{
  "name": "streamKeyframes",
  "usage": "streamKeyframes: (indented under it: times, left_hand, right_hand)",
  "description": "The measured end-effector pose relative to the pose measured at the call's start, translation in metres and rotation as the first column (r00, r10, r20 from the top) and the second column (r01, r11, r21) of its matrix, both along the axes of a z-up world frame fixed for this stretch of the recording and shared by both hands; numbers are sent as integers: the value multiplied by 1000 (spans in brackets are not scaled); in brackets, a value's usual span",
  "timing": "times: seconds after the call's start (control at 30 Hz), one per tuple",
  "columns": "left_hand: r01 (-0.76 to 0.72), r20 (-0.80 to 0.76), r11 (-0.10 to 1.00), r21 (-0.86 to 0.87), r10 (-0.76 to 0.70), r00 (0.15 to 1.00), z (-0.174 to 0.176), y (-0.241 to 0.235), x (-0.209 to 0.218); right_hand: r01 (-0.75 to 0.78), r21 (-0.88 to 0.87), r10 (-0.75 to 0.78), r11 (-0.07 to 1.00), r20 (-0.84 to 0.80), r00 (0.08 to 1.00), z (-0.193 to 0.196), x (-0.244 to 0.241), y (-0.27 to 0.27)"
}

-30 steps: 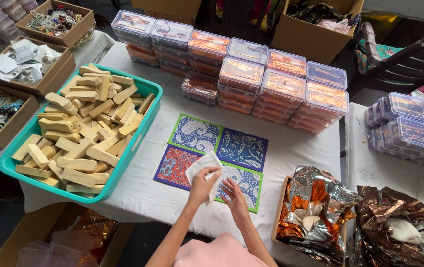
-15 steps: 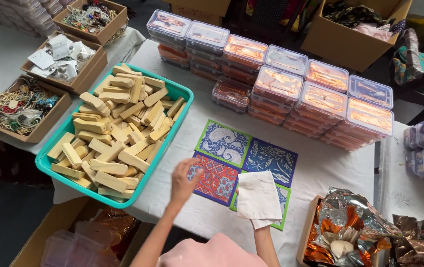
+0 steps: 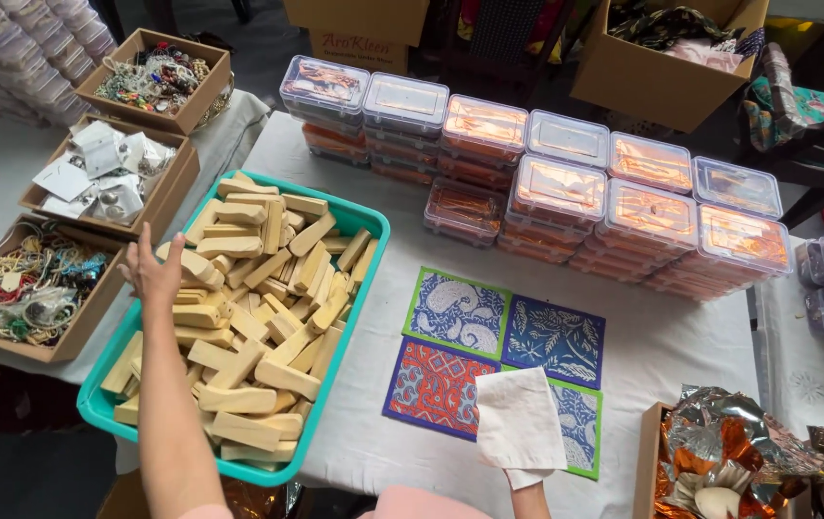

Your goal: The person wraps a wooden block in copper foil and places it into a clear plastic container. They then wipe the container with a white cloth and stack it with other containers. The person picks up another wooden block from a tray and wipes it with the cloth.

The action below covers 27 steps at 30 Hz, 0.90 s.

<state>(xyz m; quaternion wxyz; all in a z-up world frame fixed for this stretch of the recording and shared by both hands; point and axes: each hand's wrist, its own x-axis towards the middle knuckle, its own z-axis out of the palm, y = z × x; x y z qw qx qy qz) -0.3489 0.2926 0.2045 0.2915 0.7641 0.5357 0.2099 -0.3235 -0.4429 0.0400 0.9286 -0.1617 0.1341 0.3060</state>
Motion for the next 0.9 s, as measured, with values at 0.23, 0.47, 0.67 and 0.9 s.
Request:
streamKeyframes:
  times: [0.23,0.47,0.67,0.9]
  left_hand:
    - [95,-176,992,-78,-108,978,-52,33,97]
    - [431,-290,902,20,-407,866,-80,20,90]
    - [654,-427,756,-21,-598,678,-17,-128,75]
    - [750,-411,646,145,-650,639,-78,-222,49]
  right_hand:
    - [110,20,-110,994,7,994,-2,-67,-8]
    - [120,56,-121,991,2,993,22,-49,25]
    - [94,106,-94,990,1,996,43,32,95]
    - [14,189,-2,982,-65,998,39,37,79]
